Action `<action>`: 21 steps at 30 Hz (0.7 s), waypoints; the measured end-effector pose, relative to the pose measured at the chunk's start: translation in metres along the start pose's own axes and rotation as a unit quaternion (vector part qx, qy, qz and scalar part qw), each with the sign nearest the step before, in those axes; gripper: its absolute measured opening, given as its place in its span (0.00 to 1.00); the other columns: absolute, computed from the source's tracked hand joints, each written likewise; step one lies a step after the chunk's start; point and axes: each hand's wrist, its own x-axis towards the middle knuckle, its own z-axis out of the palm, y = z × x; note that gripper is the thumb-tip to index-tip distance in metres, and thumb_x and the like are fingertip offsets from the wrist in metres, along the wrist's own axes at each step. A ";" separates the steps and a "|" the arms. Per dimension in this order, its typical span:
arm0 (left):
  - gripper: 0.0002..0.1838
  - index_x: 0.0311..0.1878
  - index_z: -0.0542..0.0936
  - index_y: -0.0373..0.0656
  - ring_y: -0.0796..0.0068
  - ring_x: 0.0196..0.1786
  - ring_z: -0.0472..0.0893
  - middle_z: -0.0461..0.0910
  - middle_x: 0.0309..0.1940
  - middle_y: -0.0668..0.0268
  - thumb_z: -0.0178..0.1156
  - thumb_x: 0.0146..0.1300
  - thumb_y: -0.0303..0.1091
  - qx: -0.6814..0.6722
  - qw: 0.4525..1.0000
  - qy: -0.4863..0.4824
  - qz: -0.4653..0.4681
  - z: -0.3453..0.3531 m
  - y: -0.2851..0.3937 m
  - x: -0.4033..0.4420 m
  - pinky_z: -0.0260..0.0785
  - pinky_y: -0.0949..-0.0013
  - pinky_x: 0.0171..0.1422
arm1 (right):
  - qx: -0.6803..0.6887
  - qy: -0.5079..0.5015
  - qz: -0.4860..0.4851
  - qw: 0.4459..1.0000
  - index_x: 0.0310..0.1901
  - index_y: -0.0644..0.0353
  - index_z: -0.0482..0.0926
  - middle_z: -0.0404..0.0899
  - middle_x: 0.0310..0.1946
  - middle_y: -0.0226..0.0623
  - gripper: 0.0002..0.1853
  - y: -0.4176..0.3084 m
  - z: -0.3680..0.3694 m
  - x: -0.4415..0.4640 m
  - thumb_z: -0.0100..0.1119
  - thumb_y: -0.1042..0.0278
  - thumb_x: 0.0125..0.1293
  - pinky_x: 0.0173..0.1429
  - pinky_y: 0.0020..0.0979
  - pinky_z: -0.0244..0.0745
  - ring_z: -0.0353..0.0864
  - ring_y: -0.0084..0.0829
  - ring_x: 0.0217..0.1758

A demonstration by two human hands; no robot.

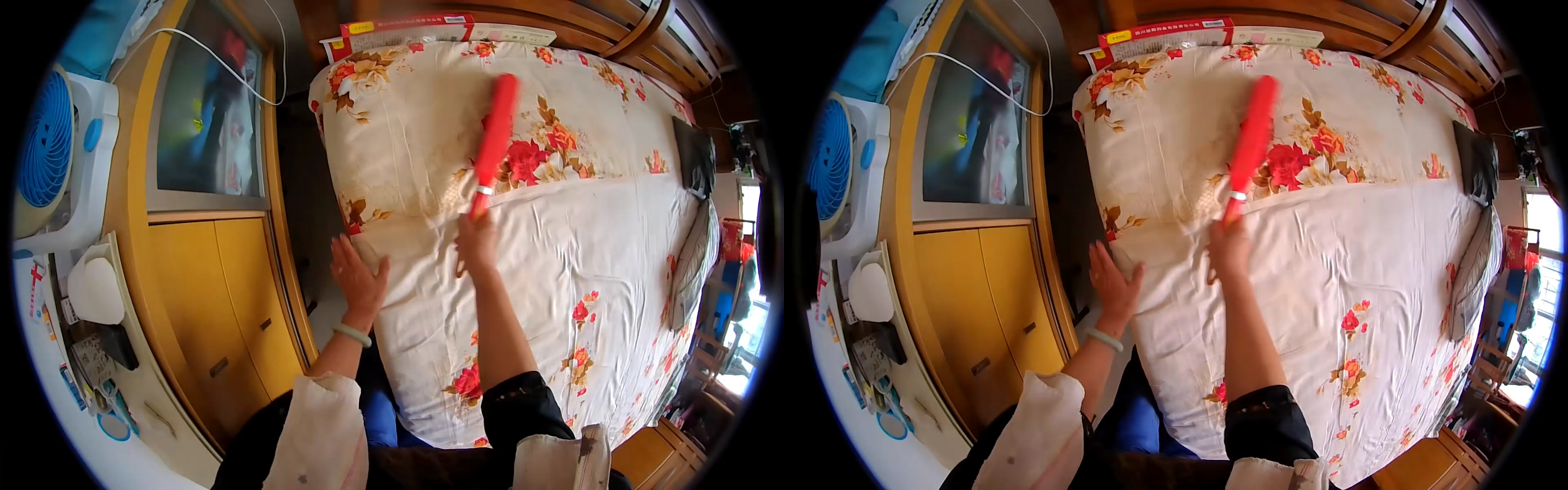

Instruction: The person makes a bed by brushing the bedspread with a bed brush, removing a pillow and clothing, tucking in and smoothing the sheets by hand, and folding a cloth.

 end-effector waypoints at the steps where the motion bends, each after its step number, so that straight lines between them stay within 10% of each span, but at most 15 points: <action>1: 0.52 0.71 0.46 0.31 0.45 0.72 0.50 0.48 0.70 0.40 0.64 0.55 0.50 -0.006 1.000 -0.017 -0.020 0.007 -0.006 -0.030 0.43 0.49 0.73 | -0.173 -0.062 -0.020 0.983 0.45 0.65 0.68 0.77 0.26 0.52 0.16 0.023 0.025 -0.002 0.55 0.63 0.60 0.31 0.43 0.76 0.80 0.48 0.28; 3: 0.52 0.69 0.48 0.28 0.44 0.71 0.53 0.50 0.68 0.38 0.66 0.53 0.49 -0.017 0.999 -0.048 0.002 0.016 -0.014 -0.076 0.48 0.50 0.71 | -0.248 -0.278 -0.148 0.916 0.44 0.66 0.71 0.77 0.37 0.62 0.18 -0.018 0.040 -0.079 0.55 0.60 0.58 0.46 0.48 0.72 0.78 0.57 0.43; 4: 0.51 0.68 0.51 0.28 0.43 0.69 0.56 0.53 0.67 0.38 0.68 0.50 0.45 -0.078 0.994 -0.080 0.001 0.018 -0.019 -0.091 0.51 0.49 0.69 | -0.205 -0.330 -0.066 0.919 0.44 0.66 0.71 0.77 0.38 0.62 0.20 -0.024 0.045 -0.103 0.57 0.58 0.57 0.50 0.47 0.71 0.77 0.57 0.46; 5: 0.51 0.68 0.50 0.28 0.43 0.69 0.57 0.54 0.66 0.38 0.69 0.49 0.43 -0.298 0.941 -0.111 -0.120 0.024 -0.022 -0.103 0.52 0.49 0.68 | -0.181 -0.362 -0.082 0.911 0.43 0.64 0.71 0.78 0.36 0.60 0.19 -0.020 0.045 -0.124 0.57 0.57 0.56 0.48 0.47 0.72 0.77 0.57 0.44; 8: 0.53 0.69 0.49 0.30 0.43 0.68 0.58 0.55 0.66 0.38 0.70 0.46 0.38 -0.399 0.881 -0.160 -0.197 0.023 -0.024 -0.120 0.53 0.49 0.68 | -0.144 -0.362 -0.098 0.916 0.41 0.63 0.71 0.78 0.33 0.58 0.19 -0.023 0.019 -0.155 0.57 0.56 0.56 0.45 0.46 0.72 0.78 0.57 0.42; 12: 0.57 0.70 0.45 0.32 0.44 0.73 0.50 0.48 0.69 0.38 0.72 0.44 0.42 0.050 0.989 -0.112 0.085 -0.005 -0.002 -0.124 0.44 0.47 0.72 | -0.135 -0.233 -0.115 0.956 0.38 0.64 0.70 0.77 0.27 0.56 0.15 -0.013 -0.032 -0.141 0.58 0.62 0.57 0.40 0.46 0.71 0.78 0.55 0.34; 16: 0.62 0.71 0.45 0.34 0.45 0.74 0.46 0.46 0.70 0.39 0.75 0.40 0.47 0.136 0.959 -0.193 0.159 -0.009 0.010 -0.121 0.43 0.53 0.74 | -0.130 -0.083 -0.106 0.982 0.38 0.65 0.68 0.76 0.26 0.55 0.16 0.007 -0.072 -0.115 0.58 0.62 0.58 0.38 0.45 0.72 0.78 0.53 0.31; 21: 0.64 0.70 0.46 0.29 0.44 0.74 0.46 0.43 0.70 0.37 0.75 0.38 0.52 0.178 0.931 -0.204 0.244 0.002 -0.012 -0.115 0.40 0.52 0.75 | -0.010 -0.145 -0.030 0.989 0.40 0.66 0.71 0.77 0.33 0.60 0.19 0.019 -0.065 -0.128 0.59 0.58 0.57 0.47 0.46 0.70 0.77 0.57 0.41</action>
